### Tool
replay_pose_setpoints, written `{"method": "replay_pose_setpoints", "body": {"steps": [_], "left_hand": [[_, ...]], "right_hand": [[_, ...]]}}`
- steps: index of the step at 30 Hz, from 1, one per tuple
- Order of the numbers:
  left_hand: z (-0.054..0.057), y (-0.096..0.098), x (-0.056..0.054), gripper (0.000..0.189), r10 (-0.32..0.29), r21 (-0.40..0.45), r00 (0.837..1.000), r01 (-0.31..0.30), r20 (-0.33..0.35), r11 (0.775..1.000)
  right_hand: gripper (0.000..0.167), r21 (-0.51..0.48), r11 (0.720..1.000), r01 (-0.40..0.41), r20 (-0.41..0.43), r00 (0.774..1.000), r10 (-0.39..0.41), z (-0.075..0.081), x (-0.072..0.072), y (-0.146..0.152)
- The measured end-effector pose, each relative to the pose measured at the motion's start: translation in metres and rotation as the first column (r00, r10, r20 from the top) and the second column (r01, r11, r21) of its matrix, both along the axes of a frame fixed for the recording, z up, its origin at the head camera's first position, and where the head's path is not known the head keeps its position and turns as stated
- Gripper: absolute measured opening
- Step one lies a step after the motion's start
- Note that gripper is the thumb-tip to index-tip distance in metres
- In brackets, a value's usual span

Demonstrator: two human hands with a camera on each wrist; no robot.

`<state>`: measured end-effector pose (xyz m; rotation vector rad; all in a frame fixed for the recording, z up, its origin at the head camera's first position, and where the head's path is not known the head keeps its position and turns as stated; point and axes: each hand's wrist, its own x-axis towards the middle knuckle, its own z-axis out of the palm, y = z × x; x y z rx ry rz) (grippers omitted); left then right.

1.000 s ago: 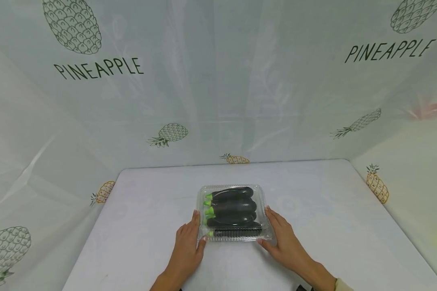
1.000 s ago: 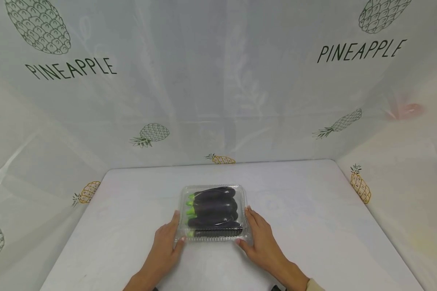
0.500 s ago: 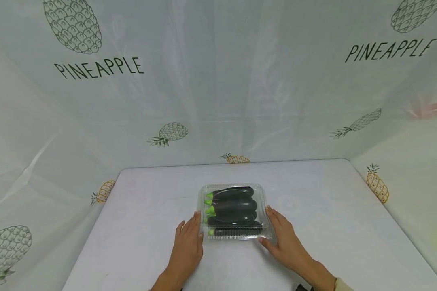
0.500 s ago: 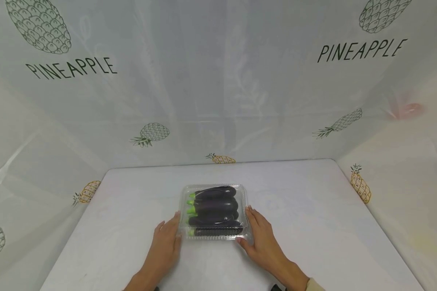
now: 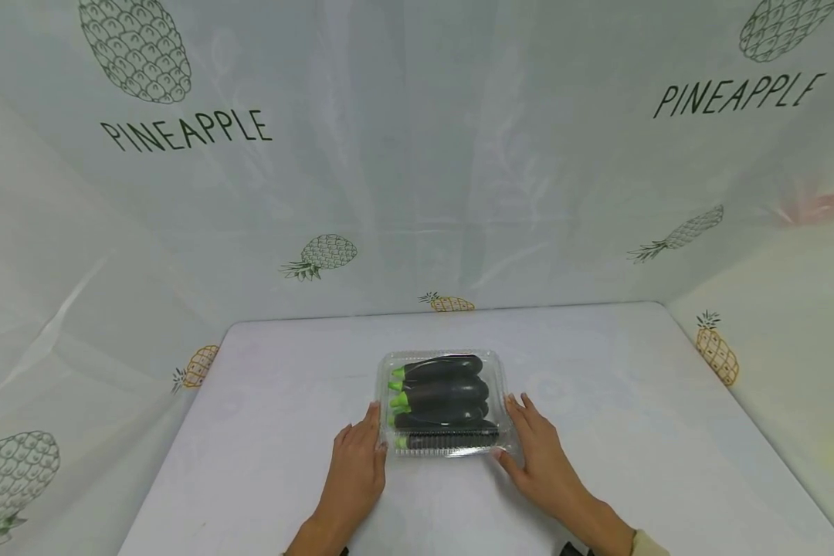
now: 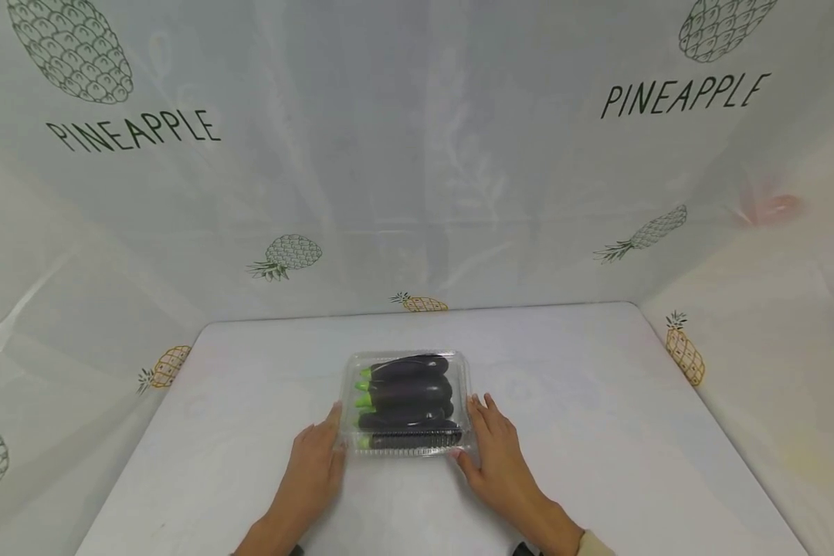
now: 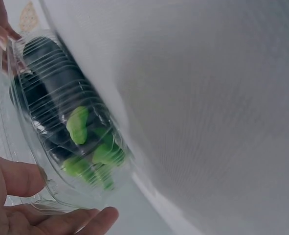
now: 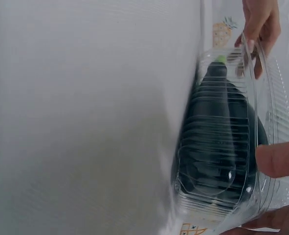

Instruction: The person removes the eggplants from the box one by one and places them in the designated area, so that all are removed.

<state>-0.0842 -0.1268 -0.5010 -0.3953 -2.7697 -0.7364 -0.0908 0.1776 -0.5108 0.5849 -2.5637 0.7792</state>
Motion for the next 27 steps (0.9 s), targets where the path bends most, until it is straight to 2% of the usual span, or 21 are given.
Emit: {"method": "replay_pose_setpoints", "body": {"steps": [8,19,23,27], "left_hand": [[0.0013,0.0001,-0.0021,0.059,-0.009,0.016,1.0,0.009,-0.005,1.0],[0.0004,0.003,-0.003,0.058,0.01,0.02,1.0,-0.01,0.018,1.0],[0.0007,0.0035,-0.0019,0.058,0.012,0.02,1.0,-0.012,0.004,1.0],[0.0013,0.0041,0.0004,0.058,0.006,0.035,1.0,-0.006,-0.009,0.999]], "right_hand": [[0.07,0.03,0.999,0.034,-0.048,0.998,-0.033,0.0025,0.0015,-0.0038],[0.062,0.133,0.988,0.082,-0.013,0.997,-0.081,0.0021,0.0043,-0.0086],[0.061,0.154,0.984,0.088,0.005,0.996,-0.09,0.0017,0.0054,-0.0099],[0.053,0.167,0.981,0.098,-0.042,0.995,-0.092,0.003,0.0028,-0.0083]]}}
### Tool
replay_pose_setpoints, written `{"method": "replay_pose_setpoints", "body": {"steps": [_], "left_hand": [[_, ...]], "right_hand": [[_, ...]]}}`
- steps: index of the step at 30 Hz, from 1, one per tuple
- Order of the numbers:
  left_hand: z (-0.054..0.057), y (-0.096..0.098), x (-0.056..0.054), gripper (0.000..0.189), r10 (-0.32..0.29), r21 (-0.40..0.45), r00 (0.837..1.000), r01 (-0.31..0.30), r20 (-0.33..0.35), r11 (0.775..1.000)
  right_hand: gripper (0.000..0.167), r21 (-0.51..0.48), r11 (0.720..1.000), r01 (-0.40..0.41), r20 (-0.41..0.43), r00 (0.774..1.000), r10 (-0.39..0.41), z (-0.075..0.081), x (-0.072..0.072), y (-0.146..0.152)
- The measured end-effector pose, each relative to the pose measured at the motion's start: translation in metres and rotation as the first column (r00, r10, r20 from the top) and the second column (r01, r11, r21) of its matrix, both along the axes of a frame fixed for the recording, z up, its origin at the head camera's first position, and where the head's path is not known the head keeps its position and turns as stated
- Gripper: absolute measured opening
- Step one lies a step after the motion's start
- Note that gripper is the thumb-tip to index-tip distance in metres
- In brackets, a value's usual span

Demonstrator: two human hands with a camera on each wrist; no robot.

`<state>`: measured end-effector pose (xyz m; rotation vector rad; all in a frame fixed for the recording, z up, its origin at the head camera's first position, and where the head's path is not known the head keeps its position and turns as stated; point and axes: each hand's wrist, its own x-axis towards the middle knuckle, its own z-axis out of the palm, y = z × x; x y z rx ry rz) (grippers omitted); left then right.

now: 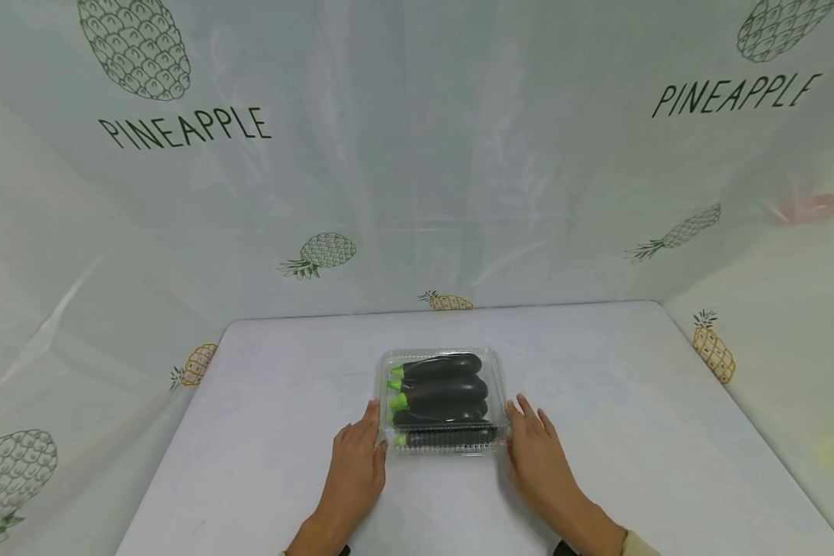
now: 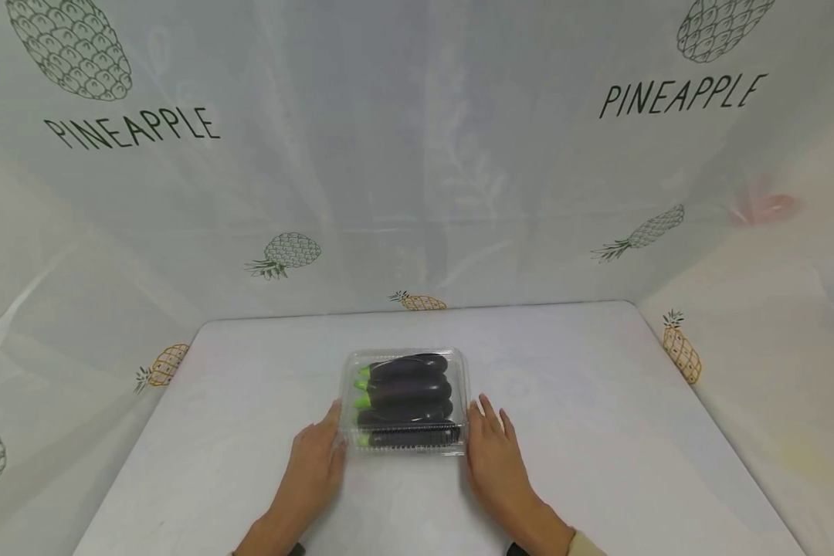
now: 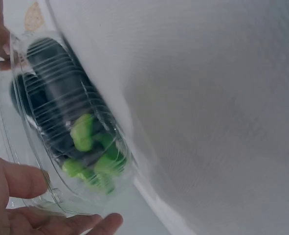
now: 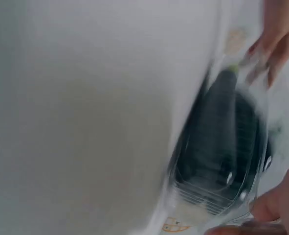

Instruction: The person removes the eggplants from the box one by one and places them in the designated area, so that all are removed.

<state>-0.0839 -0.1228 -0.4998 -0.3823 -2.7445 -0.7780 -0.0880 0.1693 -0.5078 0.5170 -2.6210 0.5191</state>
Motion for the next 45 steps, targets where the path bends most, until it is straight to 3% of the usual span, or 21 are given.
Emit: {"method": "replay_pose_setpoints", "body": {"steps": [4,15,24,29,35,38,40,45], "left_hand": [[0.001,0.0,0.001,0.059,0.006,0.001,1.0,-0.006,0.007,1.0],[0.0,-0.001,0.0,0.06,0.014,-0.014,1.0,-0.014,-0.016,1.0],[0.001,-0.007,-0.003,0.073,0.056,0.005,0.998,-0.056,0.005,0.998],[0.002,-0.008,-0.004,0.083,0.067,0.065,0.996,-0.07,0.05,0.995],[0.004,-0.009,-0.007,0.084,0.038,0.176,0.986,-0.067,0.162,0.982],[0.005,-0.011,-0.01,0.081,0.003,0.254,0.976,-0.06,0.22,0.965],[0.005,-0.013,-0.013,0.076,-0.027,0.328,0.967,-0.06,0.254,0.943],[0.007,-0.018,-0.021,0.064,-0.102,0.521,0.935,-0.097,0.34,0.848]], "right_hand": [[0.05,-0.013,1.0,-0.019,-0.054,0.998,0.018,0.001,-0.003,0.003],[0.052,-0.043,0.999,0.0,-0.029,1.0,-0.001,-0.001,-0.003,0.006],[0.05,-0.062,0.998,0.022,-0.013,1.0,-0.023,0.009,-0.003,0.01],[0.047,-0.109,0.994,0.021,0.012,1.0,-0.02,0.02,-0.005,0.012],[0.042,-0.191,0.981,0.02,0.04,0.999,-0.013,0.032,-0.011,0.015],[0.04,-0.223,0.975,0.004,0.023,1.0,0.002,0.036,-0.016,0.018],[0.039,-0.241,0.97,-0.009,0.012,1.0,0.012,0.038,-0.019,0.019],[0.042,-0.277,0.96,-0.022,0.017,0.999,0.028,0.044,-0.026,0.021]]}}
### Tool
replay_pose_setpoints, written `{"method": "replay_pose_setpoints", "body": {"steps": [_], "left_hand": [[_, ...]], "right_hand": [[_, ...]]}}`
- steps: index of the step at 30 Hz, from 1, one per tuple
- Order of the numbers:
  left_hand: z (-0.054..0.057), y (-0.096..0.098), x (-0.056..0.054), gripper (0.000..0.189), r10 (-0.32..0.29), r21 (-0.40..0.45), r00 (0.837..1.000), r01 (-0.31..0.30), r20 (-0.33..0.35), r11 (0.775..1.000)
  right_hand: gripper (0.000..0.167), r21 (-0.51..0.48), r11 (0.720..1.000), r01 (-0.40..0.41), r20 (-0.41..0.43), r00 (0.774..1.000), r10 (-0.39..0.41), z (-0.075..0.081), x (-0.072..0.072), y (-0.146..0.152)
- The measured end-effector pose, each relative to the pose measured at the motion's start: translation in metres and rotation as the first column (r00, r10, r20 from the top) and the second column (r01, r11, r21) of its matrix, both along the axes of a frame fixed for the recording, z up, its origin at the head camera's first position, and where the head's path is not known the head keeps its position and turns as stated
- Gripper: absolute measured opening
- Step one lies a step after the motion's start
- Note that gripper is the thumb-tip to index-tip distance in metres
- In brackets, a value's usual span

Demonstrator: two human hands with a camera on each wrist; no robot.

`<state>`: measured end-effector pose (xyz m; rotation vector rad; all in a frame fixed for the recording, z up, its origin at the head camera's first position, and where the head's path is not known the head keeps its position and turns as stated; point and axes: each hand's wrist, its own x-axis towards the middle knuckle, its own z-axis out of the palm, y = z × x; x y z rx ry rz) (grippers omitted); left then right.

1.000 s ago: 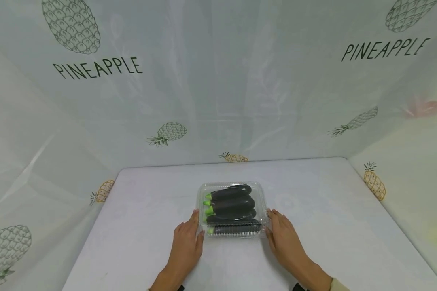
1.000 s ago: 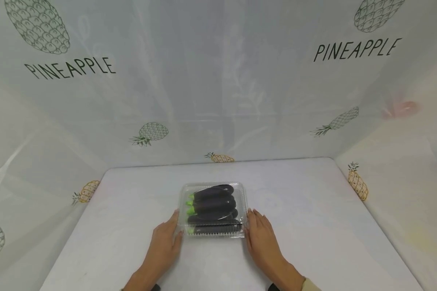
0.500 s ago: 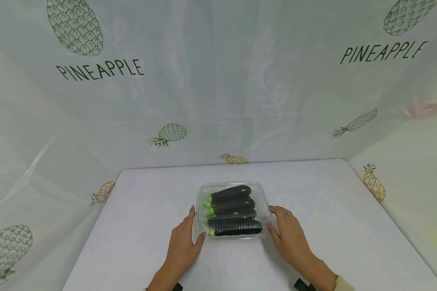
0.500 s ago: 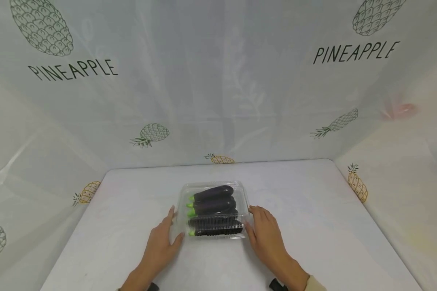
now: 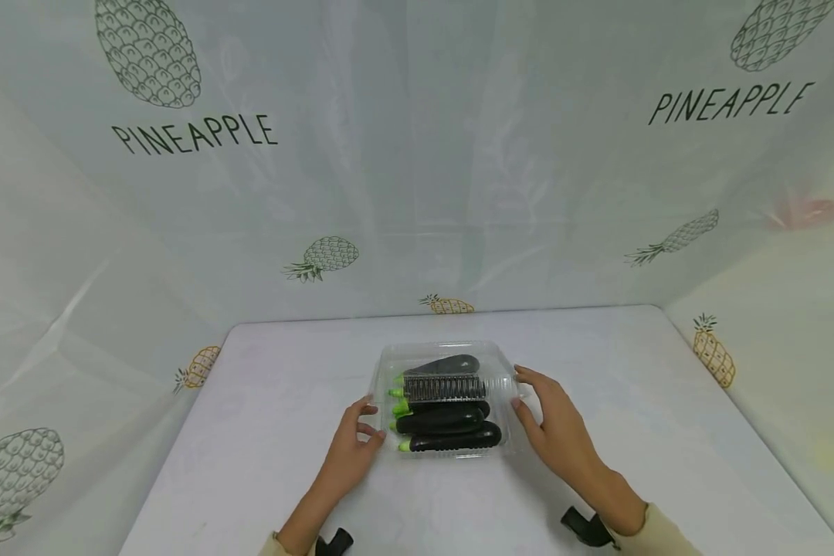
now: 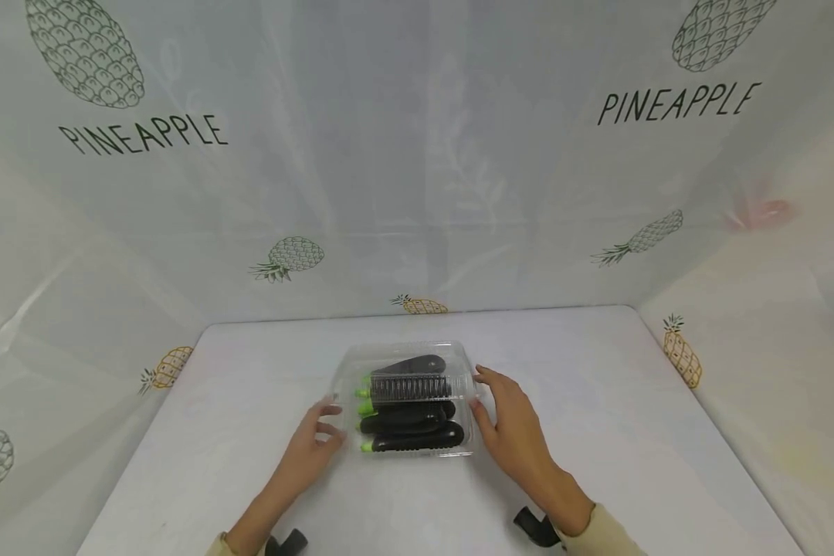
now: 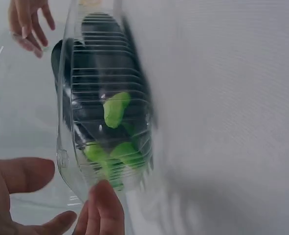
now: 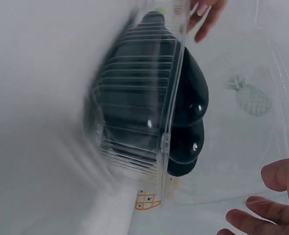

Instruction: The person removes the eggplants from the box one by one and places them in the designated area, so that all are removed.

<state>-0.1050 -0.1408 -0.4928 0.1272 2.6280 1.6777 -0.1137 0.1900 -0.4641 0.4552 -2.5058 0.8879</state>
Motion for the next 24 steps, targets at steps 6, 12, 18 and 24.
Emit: {"method": "replay_pose_setpoints", "body": {"steps": [6,12,18,24], "left_hand": [[0.004,-0.002,-0.009,0.06,0.007,0.174,0.991,-0.03,0.13,0.984],[0.003,-0.001,-0.014,0.058,0.019,0.223,0.982,-0.061,0.187,0.973],[0.003,-0.002,-0.017,0.058,0.026,0.235,0.979,-0.074,0.204,0.969],[0.002,-0.004,-0.016,0.059,0.019,0.233,0.974,-0.073,0.227,0.97]], "right_hand": [[0.046,-0.047,0.999,-0.026,0.027,0.999,0.028,0.004,-0.011,0.002],[0.047,-0.092,0.994,-0.06,0.043,0.997,0.064,0.006,-0.025,0.004],[0.047,-0.106,0.992,-0.073,0.06,0.995,0.08,0.011,-0.037,0.005],[0.051,-0.12,0.987,-0.11,0.042,0.992,0.116,0.013,-0.049,0.006]]}}
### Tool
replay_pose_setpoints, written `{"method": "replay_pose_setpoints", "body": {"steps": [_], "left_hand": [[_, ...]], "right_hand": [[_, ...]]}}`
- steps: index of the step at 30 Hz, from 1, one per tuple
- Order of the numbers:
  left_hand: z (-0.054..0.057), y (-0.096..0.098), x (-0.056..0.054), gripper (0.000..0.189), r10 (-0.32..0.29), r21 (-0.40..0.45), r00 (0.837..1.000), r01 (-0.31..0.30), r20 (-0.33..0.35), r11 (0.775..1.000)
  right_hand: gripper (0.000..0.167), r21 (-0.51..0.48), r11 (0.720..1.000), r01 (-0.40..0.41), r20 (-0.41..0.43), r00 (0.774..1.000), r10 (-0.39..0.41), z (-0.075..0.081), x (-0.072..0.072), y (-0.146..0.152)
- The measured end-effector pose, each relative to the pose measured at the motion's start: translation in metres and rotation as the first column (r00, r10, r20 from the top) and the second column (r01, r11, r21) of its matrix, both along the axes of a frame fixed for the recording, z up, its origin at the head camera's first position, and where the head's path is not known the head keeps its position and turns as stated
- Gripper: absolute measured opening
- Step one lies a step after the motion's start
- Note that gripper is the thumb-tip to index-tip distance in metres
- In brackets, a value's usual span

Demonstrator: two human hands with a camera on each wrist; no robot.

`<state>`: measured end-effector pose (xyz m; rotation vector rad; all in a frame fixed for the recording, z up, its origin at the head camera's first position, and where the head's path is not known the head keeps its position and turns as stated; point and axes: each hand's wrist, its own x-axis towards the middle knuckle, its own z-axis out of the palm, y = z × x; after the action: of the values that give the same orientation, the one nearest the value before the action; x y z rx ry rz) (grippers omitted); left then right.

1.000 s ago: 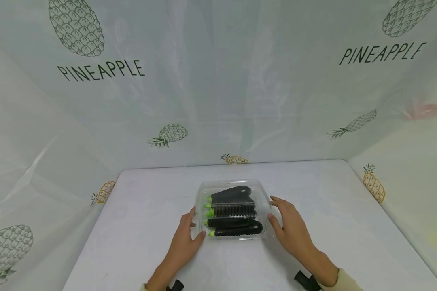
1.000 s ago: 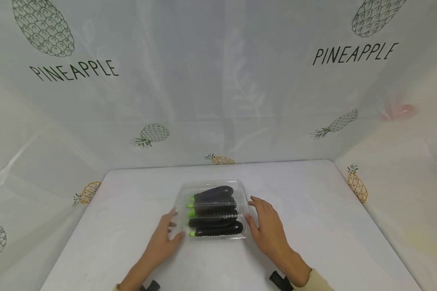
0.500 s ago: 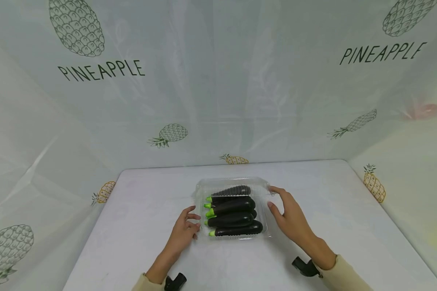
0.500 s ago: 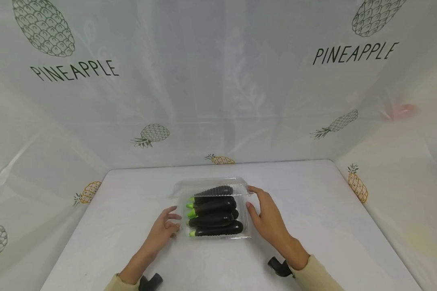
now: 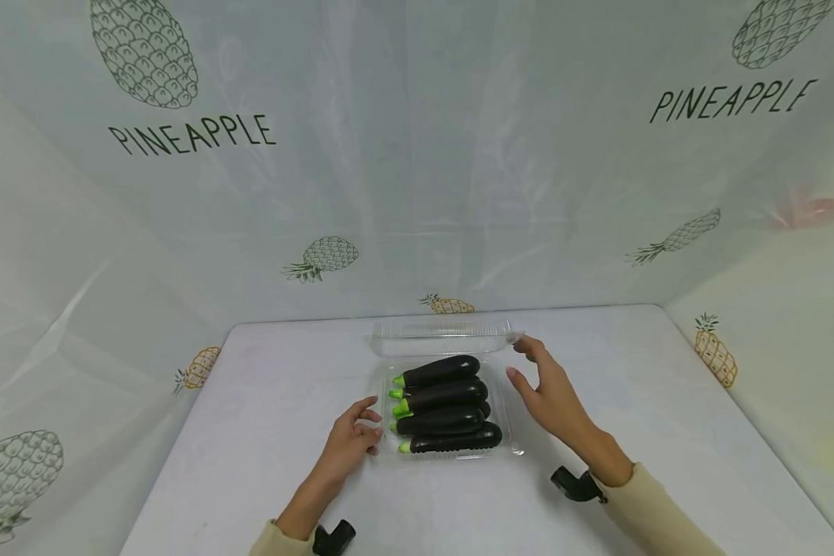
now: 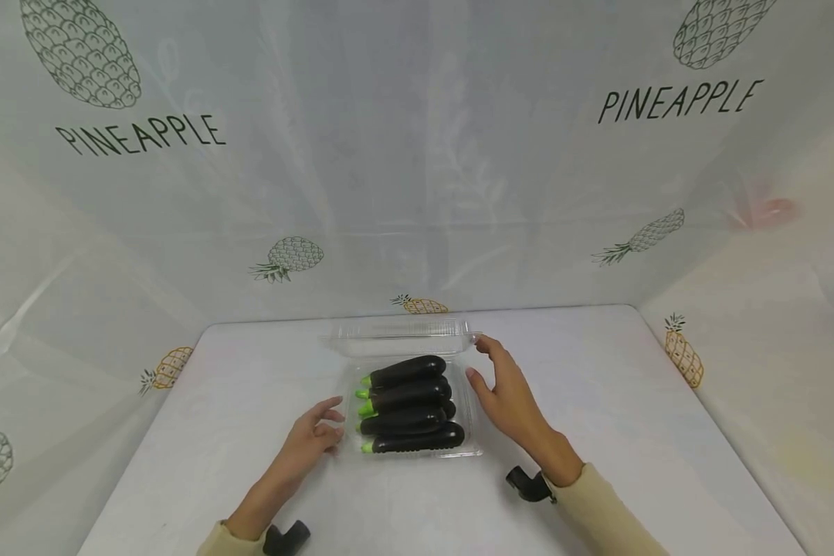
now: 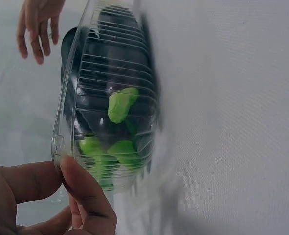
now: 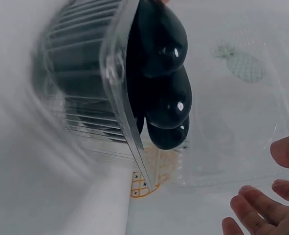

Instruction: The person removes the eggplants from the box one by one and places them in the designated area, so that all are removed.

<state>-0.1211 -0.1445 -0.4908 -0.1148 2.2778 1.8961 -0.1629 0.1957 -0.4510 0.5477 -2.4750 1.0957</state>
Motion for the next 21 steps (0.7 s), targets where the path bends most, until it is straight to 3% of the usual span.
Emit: {"method": "replay_pose_setpoints", "body": {"steps": [6,14,21], "left_hand": [[-0.001,-0.003,0.002,0.061,-0.01,0.019,1.0,0.01,0.023,1.0],[-0.003,-0.006,0.005,0.063,-0.027,0.017,0.998,0.027,0.051,0.999],[-0.001,-0.007,0.008,0.064,-0.044,0.066,0.998,0.041,0.054,0.997]], "right_hand": [[0.058,-0.012,0.999,-0.032,-0.026,0.999,0.031,0.0,-0.011,0.0],[0.064,-0.018,0.998,-0.065,-0.009,0.998,0.065,-0.003,-0.022,0.001],[0.065,-0.025,0.996,-0.089,0.04,0.995,0.09,-0.007,-0.026,0.002]]}}
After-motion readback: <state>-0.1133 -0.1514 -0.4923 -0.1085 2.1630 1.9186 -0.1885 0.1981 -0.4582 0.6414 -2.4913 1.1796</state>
